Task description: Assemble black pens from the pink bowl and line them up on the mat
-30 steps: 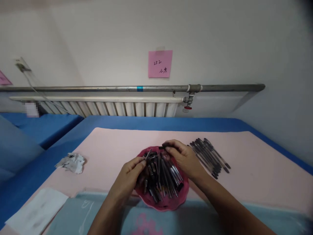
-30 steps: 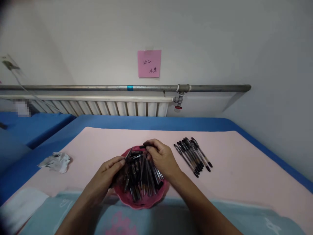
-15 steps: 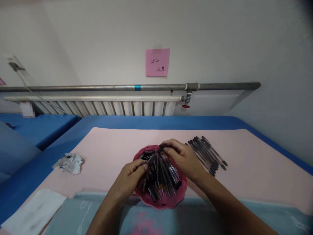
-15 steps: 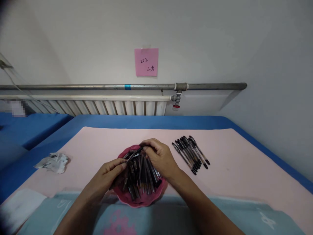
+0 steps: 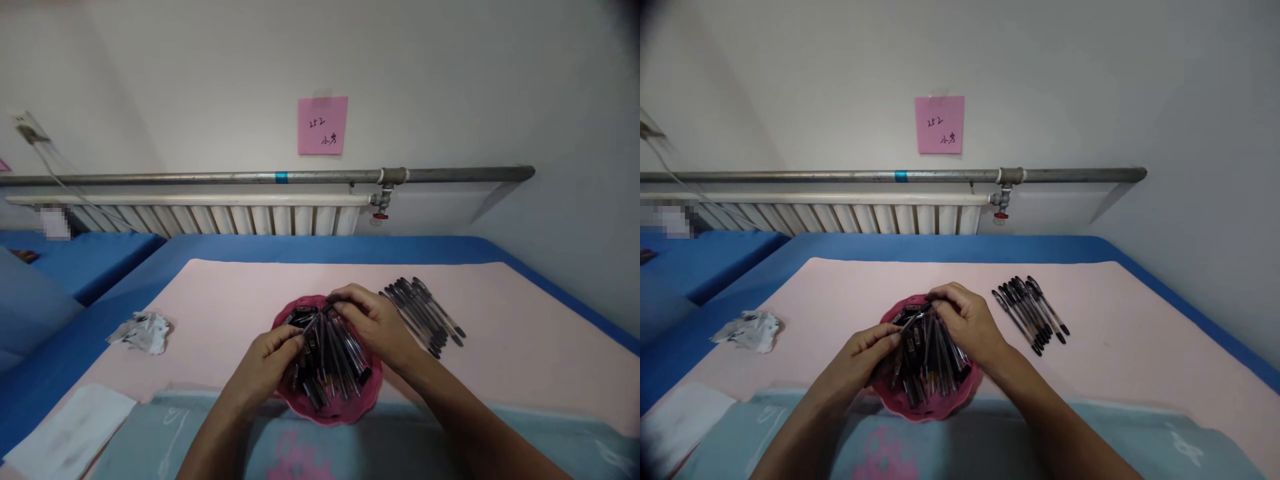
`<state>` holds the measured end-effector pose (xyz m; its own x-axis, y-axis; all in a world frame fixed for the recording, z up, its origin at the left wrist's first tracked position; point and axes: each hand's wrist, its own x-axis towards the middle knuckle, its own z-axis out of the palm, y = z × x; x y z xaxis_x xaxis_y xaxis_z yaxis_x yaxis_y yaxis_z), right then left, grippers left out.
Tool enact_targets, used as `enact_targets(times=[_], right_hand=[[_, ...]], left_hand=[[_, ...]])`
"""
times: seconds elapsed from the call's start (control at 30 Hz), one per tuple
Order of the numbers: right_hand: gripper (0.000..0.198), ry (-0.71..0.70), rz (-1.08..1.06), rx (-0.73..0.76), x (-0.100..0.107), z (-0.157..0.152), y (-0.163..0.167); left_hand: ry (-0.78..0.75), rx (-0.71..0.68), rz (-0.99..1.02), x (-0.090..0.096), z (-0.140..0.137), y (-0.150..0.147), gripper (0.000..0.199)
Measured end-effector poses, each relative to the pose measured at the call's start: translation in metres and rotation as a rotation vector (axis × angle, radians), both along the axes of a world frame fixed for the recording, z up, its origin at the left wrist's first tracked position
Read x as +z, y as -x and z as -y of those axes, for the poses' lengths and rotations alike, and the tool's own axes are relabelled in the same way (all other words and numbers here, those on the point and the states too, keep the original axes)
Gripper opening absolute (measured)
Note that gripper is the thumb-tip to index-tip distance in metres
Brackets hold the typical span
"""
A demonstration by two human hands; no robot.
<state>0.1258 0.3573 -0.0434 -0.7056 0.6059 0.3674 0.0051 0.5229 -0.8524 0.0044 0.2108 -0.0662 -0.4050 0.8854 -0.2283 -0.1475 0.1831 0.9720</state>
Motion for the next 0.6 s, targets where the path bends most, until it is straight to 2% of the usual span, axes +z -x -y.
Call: enact_targets(times=[0.17, 0.27, 0.47, 0.6], right_hand=[[0.016, -0.044, 0.031, 0.069, 0.001, 0.001, -0.001], [0.017, -0.013, 0.046, 0.119, 0.0, 0.003, -0.001], [0.018, 0.223, -0.008, 0.044, -0.011, 0.01, 0.005], [0.019, 0.396, -0.028, 0.068, -0.016, 0.013, 0.006]], left_hand=[[0.012, -0.01, -0.013, 0.001, 0.0, 0.0, 0.025], [0.003, -0.018, -0.022, 0.0, 0.001, 0.001, 0.025], [-0.043, 0.015, 0.058, -0.004, -0.001, 0.001, 0.024], [-0.059, 0.034, 0.098, -0.001, -0.001, -0.001, 0.024]])
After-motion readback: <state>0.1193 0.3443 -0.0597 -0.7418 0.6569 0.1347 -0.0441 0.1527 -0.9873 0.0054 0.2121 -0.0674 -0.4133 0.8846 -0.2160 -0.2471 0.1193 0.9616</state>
